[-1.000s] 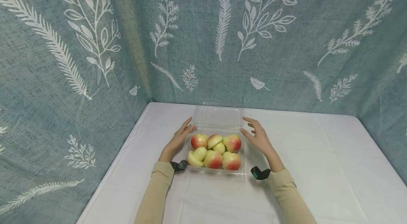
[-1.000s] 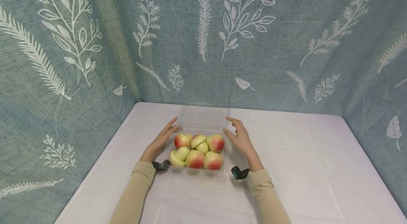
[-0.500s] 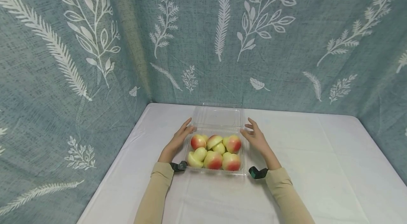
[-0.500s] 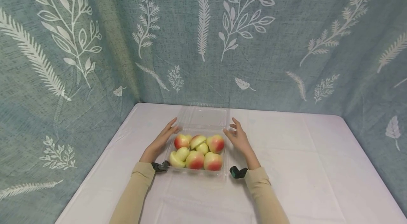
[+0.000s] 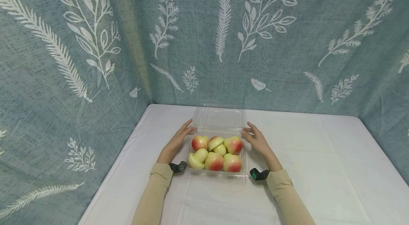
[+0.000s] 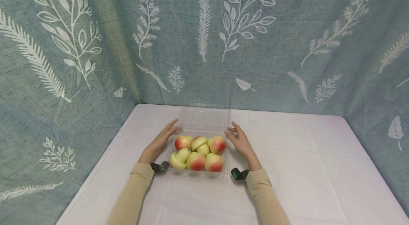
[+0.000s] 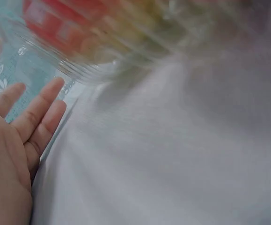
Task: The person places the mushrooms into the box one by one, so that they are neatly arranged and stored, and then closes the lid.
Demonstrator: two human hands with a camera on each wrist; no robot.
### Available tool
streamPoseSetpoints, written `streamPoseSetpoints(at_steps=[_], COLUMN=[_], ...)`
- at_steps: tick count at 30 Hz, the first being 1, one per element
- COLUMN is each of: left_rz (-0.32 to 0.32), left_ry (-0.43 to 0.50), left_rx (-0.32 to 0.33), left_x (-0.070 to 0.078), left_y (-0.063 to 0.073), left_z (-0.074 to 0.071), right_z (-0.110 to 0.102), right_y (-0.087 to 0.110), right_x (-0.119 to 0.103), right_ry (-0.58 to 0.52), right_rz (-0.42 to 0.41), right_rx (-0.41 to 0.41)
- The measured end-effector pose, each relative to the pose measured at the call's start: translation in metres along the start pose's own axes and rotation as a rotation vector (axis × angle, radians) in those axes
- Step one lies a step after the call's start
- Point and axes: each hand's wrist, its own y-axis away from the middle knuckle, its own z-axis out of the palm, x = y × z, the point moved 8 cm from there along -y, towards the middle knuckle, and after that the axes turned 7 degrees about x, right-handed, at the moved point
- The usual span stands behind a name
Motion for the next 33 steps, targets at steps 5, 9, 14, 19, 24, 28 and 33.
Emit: streamPoseSetpoints(at_steps=[5, 9, 14, 19, 24, 28, 33], left_rz=[-0.058, -0.105, -0.103, -0.093, -0.080, -0.065, -0.041], left_ry=[0.012, -0.002, -0.002, 0.005, -0.017, -0.027, -0.011], left_rx=[0.007, 0.020, 0.045, 0.051, 0.037, 0.022, -0.010], left_x=[-0.004, -0.006, 0.000, 0.004, 0.007, 0.009, 0.017], left_y=[0.003, 0.000, -0.005, -0.008, -0.011, -0.013, -0.012], left_z=[-0.006, -0.008, -0.009, -0.009, -0.007, -0.005, -0.002], right_z=[0.001, 0.000, 0.000, 0.002, 0.002, 0.003, 0.003], right_y=[-0.001, 0.000, 0.009, 0.015, 0.016, 0.014, 0.009], right_x=[0.003, 0.001, -0.017, -0.025, -0.020, -0.016, -0.007], right_ry=[-0.004, -0.033, -0.051, -0.045, -0.065, -0.072, -0.094], right_rz=[-0.011, -0.005, 0.005, 0.016, 0.027, 0.027, 0.013], right_rx=[-0.003, -0.004, -0.011, -0.014, 0.000, 0.001, 0.004])
